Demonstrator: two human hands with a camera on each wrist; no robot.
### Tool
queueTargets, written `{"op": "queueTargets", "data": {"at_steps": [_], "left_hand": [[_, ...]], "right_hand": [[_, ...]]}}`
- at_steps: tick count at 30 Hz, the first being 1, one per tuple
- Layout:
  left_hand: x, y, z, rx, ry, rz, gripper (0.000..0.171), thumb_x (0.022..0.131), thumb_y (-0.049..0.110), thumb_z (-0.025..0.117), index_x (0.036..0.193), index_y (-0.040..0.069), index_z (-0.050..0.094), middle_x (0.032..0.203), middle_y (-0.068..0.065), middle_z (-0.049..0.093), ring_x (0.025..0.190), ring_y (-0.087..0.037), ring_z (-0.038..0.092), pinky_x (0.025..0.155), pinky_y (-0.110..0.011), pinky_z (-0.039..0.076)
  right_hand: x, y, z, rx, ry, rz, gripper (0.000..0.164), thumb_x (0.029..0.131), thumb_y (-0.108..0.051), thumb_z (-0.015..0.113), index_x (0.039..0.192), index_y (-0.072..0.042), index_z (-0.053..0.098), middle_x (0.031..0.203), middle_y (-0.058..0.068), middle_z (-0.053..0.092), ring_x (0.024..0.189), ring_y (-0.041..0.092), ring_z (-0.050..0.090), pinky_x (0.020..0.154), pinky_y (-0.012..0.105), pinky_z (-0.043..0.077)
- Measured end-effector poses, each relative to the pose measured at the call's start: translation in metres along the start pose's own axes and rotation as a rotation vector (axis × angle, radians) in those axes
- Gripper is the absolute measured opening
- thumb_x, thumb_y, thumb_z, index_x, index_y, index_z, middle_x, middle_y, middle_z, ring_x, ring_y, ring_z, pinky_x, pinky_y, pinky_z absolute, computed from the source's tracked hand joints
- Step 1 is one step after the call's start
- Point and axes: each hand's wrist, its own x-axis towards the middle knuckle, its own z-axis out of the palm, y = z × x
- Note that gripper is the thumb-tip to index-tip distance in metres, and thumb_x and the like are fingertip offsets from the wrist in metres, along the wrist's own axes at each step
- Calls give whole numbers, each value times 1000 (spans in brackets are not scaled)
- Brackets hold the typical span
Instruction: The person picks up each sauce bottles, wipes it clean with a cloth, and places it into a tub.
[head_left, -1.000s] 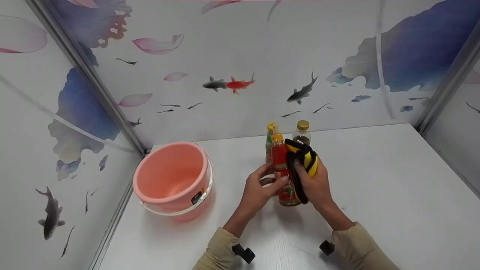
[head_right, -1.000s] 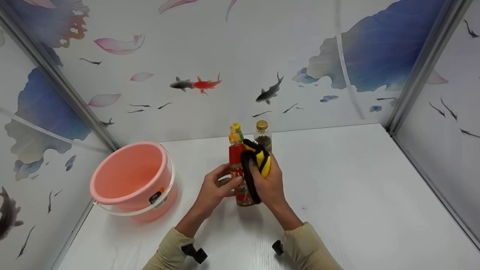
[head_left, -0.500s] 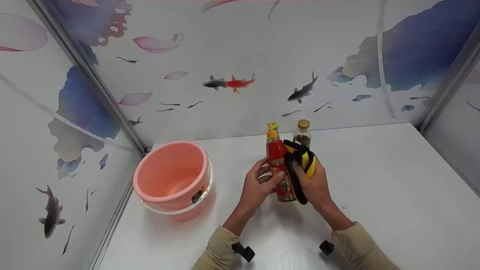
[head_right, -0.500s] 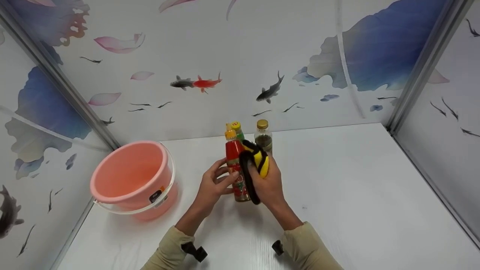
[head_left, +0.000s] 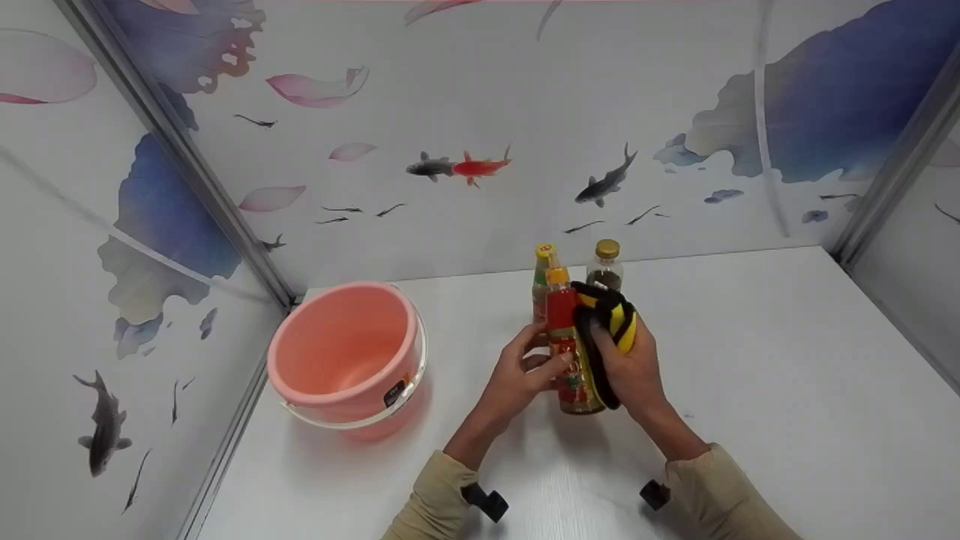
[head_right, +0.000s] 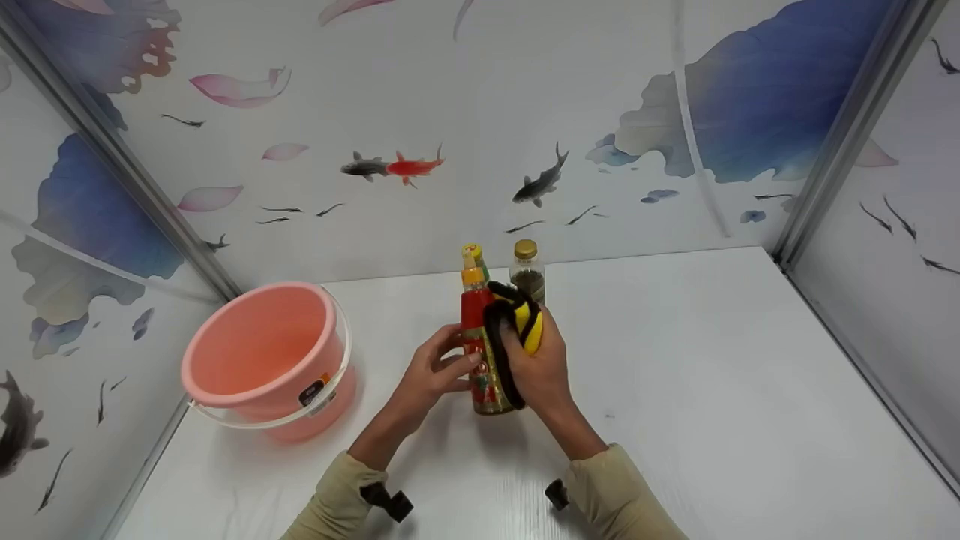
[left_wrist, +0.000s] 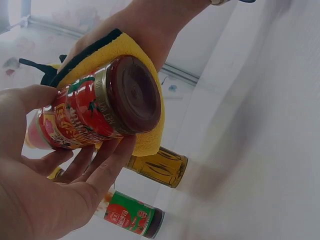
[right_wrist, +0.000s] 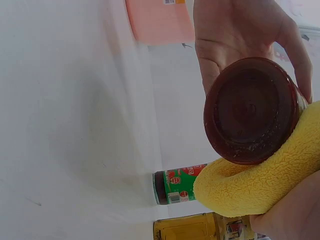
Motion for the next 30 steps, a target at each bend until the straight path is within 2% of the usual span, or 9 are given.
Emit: {"op": "queueTargets", "data": {"at_steps": [8,13,18,23,30], "left_hand": [[-1,2,-2,57,-114,-26,59,105,32,67,160,21,49,143,-10,60,122,-26,73,93,-43,66],[-2,2,0,102,-138,-48,60,103,37,72,159,29,50,145,-1,61,123,-19,71,98,-38,64],[-4,4,1,171,-111,-42,64,98,41,80,155,36,52,144,6,60,125,-16,66,102,-34,60],[-4,7,3,224,-30,-23,65,97,43,81,155,36,53,139,5,61,121,-17,66,98,-35,60],[-3,9,1,184,88,-2,66,95,42,83,154,32,56,140,5,64,120,-19,66,94,-39,62]], "right_hand": [[1,-2,-1,20,10,-19,36,109,-25,67,139,-8,58,116,6,68,100,24,70,88,27,62],[1,-1,-2,22,21,-38,34,108,-24,68,137,-9,60,115,6,68,99,25,70,87,28,63],[1,-1,-2,24,25,-50,33,108,-23,68,137,-8,61,115,7,69,98,25,70,85,28,63],[1,0,-1,24,15,-32,34,109,-25,67,138,-9,60,117,7,69,99,25,70,86,29,63],[-1,0,2,34,-2,-28,36,108,-27,69,139,-10,60,117,7,70,99,26,71,85,30,63]]}}
